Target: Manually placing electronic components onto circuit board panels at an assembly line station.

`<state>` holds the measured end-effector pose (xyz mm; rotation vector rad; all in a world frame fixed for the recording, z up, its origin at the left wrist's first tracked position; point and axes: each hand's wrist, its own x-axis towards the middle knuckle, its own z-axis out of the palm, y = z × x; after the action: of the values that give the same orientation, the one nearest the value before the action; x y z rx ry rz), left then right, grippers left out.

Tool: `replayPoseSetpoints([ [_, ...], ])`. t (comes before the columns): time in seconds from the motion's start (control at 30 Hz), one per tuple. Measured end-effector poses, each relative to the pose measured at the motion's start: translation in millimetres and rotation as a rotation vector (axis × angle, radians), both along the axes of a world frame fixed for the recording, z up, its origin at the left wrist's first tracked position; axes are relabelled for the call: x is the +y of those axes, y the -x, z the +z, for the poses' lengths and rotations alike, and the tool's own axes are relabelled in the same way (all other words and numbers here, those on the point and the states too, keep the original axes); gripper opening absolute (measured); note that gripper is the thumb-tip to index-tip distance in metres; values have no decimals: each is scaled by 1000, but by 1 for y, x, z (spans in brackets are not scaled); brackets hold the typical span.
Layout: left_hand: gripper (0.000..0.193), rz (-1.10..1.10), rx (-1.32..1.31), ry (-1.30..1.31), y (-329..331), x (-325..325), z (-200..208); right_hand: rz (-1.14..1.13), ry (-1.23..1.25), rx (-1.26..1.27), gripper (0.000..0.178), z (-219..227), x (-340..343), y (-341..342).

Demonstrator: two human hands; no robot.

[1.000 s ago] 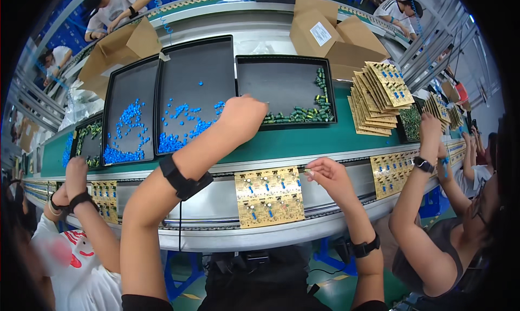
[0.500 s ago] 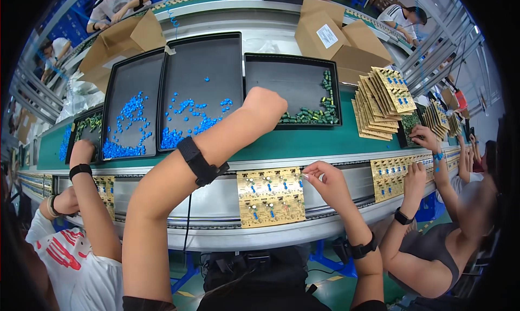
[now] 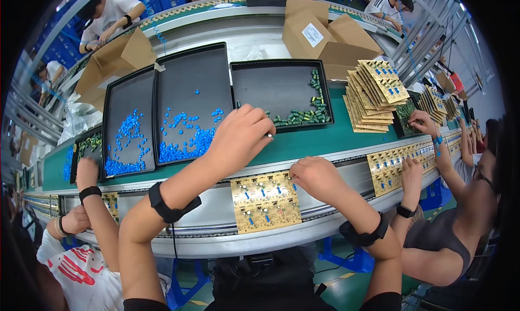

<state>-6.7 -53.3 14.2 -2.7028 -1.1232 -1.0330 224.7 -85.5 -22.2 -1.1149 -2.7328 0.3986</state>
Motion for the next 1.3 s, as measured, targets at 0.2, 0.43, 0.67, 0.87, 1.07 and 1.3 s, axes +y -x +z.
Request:
replayPoseSetpoints([
  [0.2, 14, -96, -545, 1099, 9, -13, 7, -24, 132, -65, 14, 9, 4, 3],
  [0.43, 14, -134, -621, 1227, 4, -16, 2, -158, -247, 61, 19, 38, 78, 15],
  [0.67, 13, -55, -100, 639, -16, -24, -24, -264, 82, 70, 25, 1, 130, 25],
  [0.87, 9, -161, 198, 429, -23, -28, -37, -234, 98, 216, 21, -10, 125, 31],
  [1.07, 8, -155, 248, 434, -24, -32, -36, -246, -14, 266, 18, -10, 113, 31],
  [1.3, 10, -140, 317, 337, -23, -38, -35, -253, -179, 503, 19, -13, 102, 37],
])
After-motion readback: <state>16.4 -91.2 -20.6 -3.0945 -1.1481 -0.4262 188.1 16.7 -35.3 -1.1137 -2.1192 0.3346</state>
